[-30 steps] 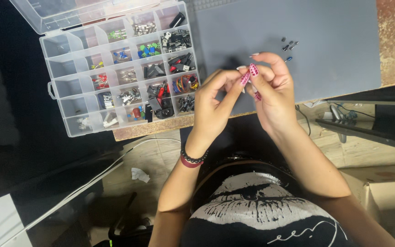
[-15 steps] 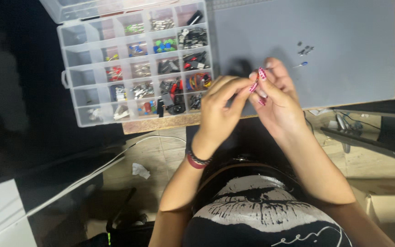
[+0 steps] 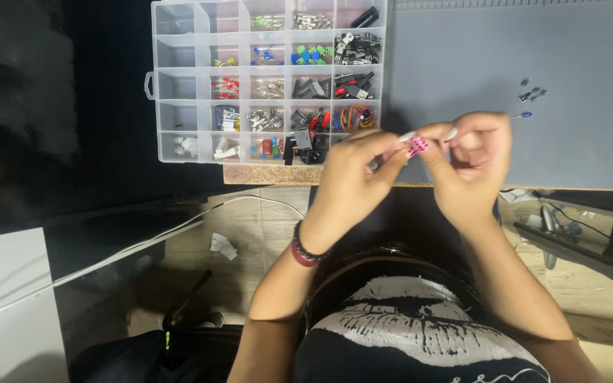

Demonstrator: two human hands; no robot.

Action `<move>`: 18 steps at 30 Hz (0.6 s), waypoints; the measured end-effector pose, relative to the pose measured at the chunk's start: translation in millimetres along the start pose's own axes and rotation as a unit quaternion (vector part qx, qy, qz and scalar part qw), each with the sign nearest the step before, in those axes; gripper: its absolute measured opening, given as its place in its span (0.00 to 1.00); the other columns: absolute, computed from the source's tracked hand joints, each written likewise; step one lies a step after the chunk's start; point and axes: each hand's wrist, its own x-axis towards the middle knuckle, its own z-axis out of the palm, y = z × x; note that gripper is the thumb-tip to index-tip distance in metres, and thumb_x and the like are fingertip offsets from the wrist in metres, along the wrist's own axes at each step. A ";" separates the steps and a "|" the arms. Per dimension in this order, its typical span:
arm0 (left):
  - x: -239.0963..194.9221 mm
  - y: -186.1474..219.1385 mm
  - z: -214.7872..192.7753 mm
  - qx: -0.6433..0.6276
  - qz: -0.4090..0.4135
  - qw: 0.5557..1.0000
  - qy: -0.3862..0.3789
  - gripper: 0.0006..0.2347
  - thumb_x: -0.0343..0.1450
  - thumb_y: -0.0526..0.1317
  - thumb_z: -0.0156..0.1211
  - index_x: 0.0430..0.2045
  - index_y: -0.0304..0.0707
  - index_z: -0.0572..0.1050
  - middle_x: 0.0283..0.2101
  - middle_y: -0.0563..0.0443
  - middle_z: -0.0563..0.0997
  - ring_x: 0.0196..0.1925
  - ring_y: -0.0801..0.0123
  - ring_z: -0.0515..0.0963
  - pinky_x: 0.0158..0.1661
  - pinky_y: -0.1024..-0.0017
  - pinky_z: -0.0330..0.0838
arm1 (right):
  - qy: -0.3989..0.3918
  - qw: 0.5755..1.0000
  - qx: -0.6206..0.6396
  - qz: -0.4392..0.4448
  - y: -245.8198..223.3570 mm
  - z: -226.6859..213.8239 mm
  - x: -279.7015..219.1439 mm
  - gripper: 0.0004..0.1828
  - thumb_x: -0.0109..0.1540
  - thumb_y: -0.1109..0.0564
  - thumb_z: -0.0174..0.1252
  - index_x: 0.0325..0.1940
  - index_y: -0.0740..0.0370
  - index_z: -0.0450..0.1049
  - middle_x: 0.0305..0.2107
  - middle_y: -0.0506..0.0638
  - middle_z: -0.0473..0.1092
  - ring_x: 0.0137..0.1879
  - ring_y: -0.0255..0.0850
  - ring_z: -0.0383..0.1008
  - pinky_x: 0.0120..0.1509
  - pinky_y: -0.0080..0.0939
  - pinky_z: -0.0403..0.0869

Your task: The person sits on the floor and sorts small electronic components from a compartmentalized plastic box onto a gray work mat. They pick up items like resistors, LEDs, and connectors, place them on the mat, and occasionally return them to the box.

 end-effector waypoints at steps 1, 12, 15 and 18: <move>-0.2 1.9 -5.1 0.000 0.000 1.000 0.001 0.03 0.68 0.30 0.66 0.27 0.40 0.80 0.20 0.51 0.77 0.25 0.58 0.79 0.32 0.64 0.74 | -0.001 1.000 0.000 0.000 1.1 -0.1 -0.8 0.22 0.65 0.74 0.63 0.45 0.60 0.56 0.36 0.63 0.77 0.34 0.35 0.71 0.43 0.31 0.70; 1.3 -14.2 -107.4 0.188 -0.039 0.981 -0.005 0.10 0.80 0.40 0.47 0.44 0.41 0.79 0.47 0.47 0.83 0.51 0.59 0.82 0.51 0.65 0.73 | 0.109 0.984 0.086 0.116 11.2 -60.1 -8.4 0.09 0.73 0.62 0.58 0.47 0.53 0.64 0.28 0.48 0.68 0.34 0.36 0.72 0.36 0.29 0.67; 13.9 -38.2 -149.6 0.294 -0.003 0.954 0.057 0.06 0.78 0.34 0.58 0.37 0.33 0.81 0.37 0.46 0.84 0.33 0.63 0.79 0.35 0.67 0.69 | 0.182 0.969 0.064 0.152 21.1 -88.4 -11.2 0.11 0.72 0.63 0.61 0.45 0.51 0.66 0.28 0.46 0.66 0.36 0.34 0.71 0.35 0.26 0.64; 25.2 -69.2 -178.2 0.404 0.026 0.912 0.064 0.02 0.73 0.28 0.69 0.36 0.33 0.85 0.33 0.47 0.85 0.29 0.68 0.77 0.38 0.67 0.72 | 0.218 0.962 0.012 0.167 16.9 -105.2 -12.4 0.12 0.72 0.63 0.62 0.43 0.50 0.66 0.31 0.45 0.68 0.37 0.31 0.72 0.38 0.26 0.66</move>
